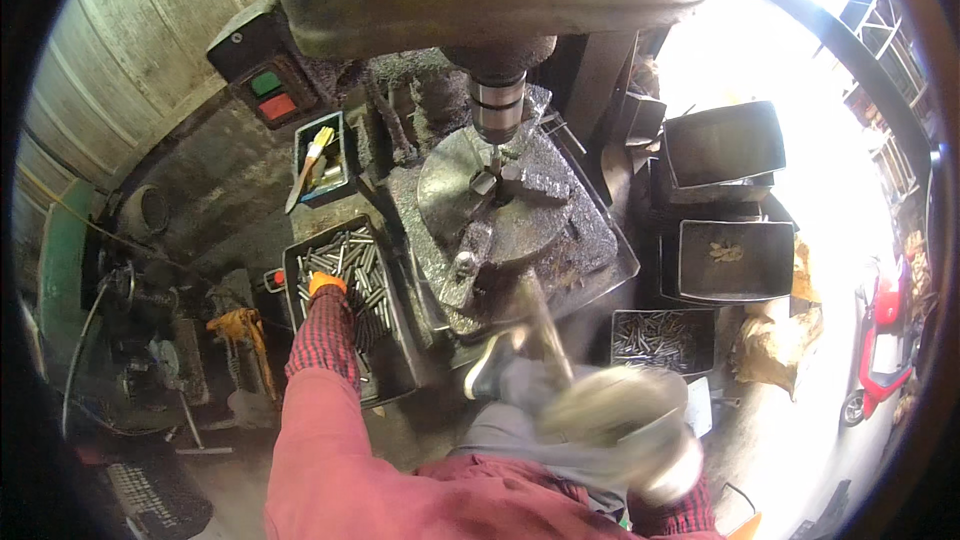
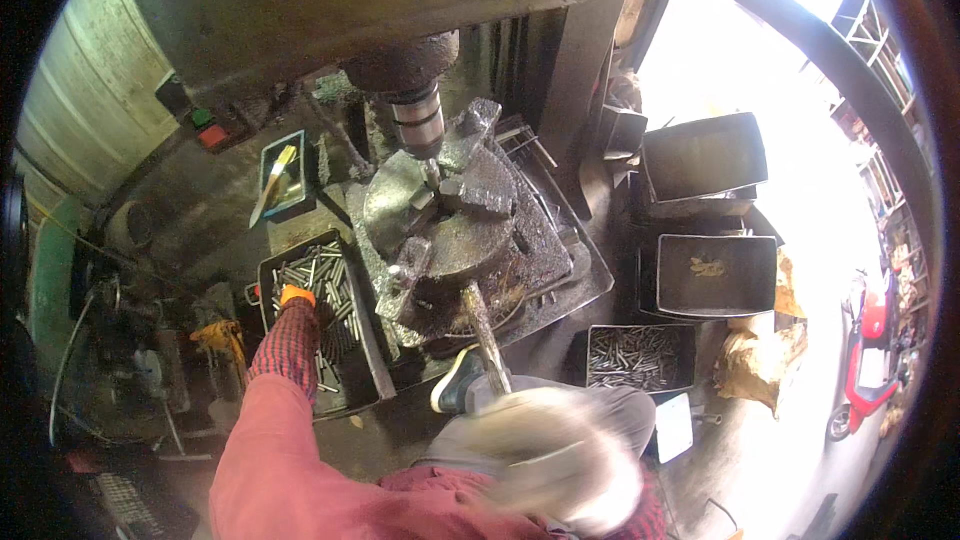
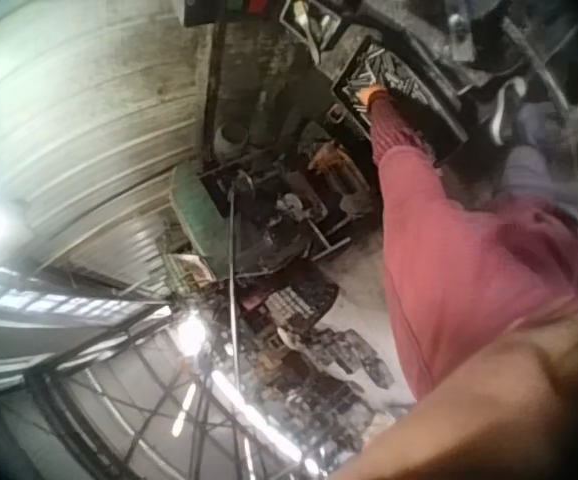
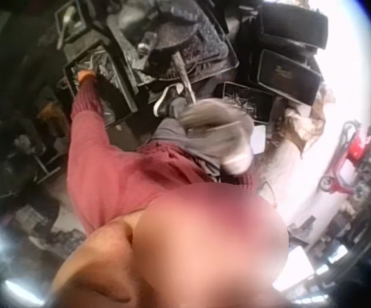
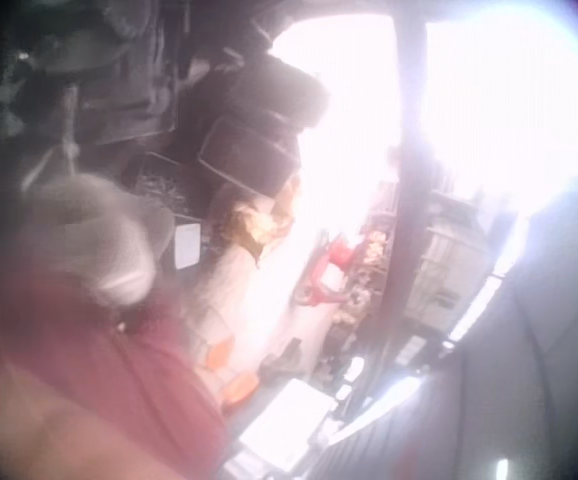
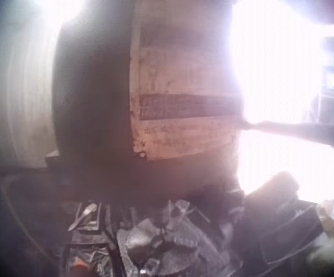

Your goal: The person repeatedly places small metal pins into a drill press chuck, operates the machine to drill, then removes and sets aside the finished pieces. The cycle continues with multiple pins processed one at a time.

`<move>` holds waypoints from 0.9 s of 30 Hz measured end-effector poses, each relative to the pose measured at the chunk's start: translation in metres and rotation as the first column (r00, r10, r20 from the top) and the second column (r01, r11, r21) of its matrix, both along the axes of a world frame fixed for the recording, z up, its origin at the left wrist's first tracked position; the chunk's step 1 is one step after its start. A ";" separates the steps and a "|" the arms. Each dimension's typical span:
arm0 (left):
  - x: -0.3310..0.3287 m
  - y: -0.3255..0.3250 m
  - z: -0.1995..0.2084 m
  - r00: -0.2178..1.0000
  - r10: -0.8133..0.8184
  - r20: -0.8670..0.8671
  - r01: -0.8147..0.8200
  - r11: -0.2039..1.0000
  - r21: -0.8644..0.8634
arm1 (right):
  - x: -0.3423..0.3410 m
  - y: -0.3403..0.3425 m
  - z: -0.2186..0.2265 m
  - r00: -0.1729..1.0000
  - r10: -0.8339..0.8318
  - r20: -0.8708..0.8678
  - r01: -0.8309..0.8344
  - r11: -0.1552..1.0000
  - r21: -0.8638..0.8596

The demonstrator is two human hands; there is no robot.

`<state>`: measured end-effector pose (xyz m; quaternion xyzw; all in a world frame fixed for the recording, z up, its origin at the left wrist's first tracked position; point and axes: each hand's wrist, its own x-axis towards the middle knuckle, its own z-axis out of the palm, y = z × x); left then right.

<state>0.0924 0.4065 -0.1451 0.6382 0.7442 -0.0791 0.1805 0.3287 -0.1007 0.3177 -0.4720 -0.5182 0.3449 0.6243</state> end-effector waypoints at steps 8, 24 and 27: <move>-0.052 -0.078 0.075 0.490 0.290 0.822 -0.080 0.954 -0.289 | -0.051 0.000 -0.110 0.869 -0.132 0.476 0.388 0.780 -0.491; 0.157 -0.195 0.410 -0.191 -0.291 0.937 0.461 0.817 0.347 | -0.030 -0.052 -0.137 0.793 -0.355 0.496 0.564 0.735 -0.376; 0.208 -0.197 0.407 -0.188 -0.189 0.964 0.432 0.865 0.254 | 0.001 -0.071 -0.159 0.872 -0.485 0.061 0.483 0.835 -0.262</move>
